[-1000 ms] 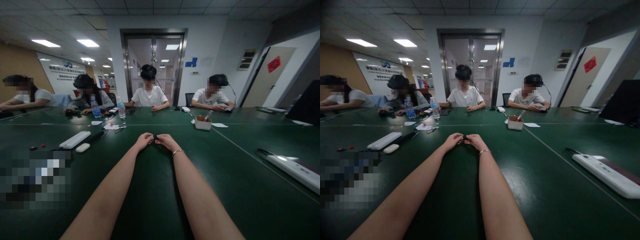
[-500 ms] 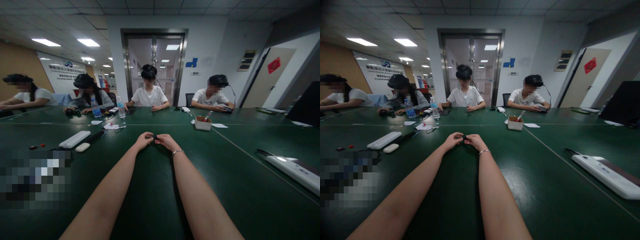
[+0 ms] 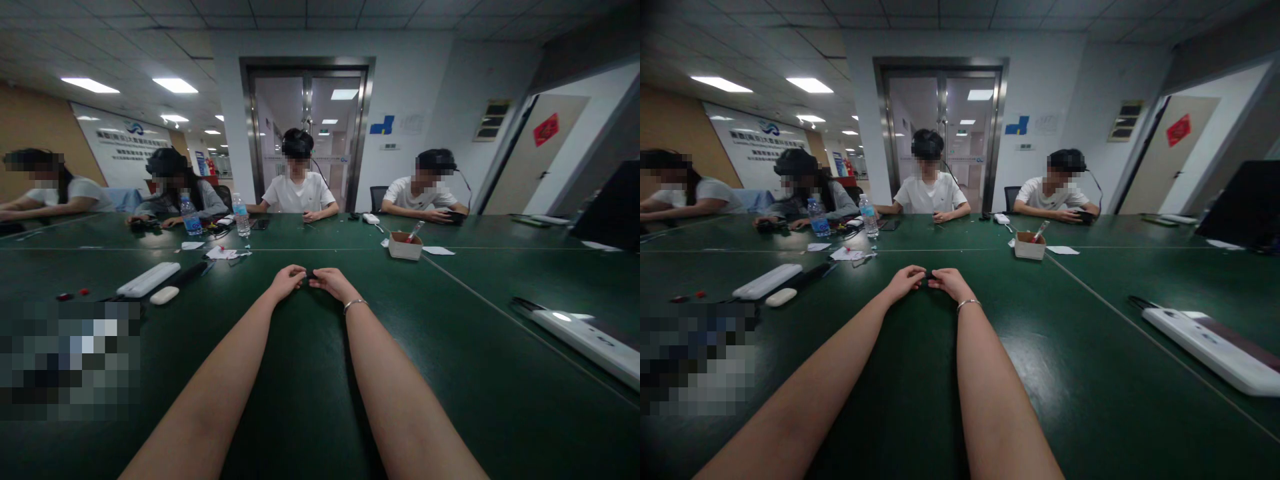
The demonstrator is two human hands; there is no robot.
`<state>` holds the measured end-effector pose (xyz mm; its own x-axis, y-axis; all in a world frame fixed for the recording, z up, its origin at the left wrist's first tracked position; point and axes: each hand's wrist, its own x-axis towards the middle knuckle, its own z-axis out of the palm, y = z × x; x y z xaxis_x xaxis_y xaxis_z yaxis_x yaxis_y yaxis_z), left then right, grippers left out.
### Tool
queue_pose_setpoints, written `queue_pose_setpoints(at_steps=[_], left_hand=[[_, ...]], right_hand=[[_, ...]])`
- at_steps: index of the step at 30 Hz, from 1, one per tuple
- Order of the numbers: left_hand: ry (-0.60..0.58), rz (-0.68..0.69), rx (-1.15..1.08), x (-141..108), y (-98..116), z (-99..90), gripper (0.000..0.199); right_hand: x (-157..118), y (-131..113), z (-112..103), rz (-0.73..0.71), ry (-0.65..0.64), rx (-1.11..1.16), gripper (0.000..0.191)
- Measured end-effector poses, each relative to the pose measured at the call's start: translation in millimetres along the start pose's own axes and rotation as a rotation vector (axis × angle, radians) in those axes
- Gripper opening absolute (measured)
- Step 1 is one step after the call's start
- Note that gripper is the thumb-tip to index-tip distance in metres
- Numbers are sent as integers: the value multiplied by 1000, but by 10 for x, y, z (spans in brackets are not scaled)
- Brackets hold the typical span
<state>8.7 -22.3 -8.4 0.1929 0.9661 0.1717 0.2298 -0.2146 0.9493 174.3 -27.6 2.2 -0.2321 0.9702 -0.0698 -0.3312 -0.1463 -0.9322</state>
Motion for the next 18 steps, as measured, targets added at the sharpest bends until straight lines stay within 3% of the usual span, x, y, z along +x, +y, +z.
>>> queue_pose_setpoints(at_steps=[7, 18], left_hand=[[0, 57, 19, -10, -7, -13, 35], [-9, -12, -43, 62, -72, 6, 28]], right_hand=[[-1, -6, 13, 9, 12, 0, 9], [0, -7, 16, 12, 8, 1, 9]])
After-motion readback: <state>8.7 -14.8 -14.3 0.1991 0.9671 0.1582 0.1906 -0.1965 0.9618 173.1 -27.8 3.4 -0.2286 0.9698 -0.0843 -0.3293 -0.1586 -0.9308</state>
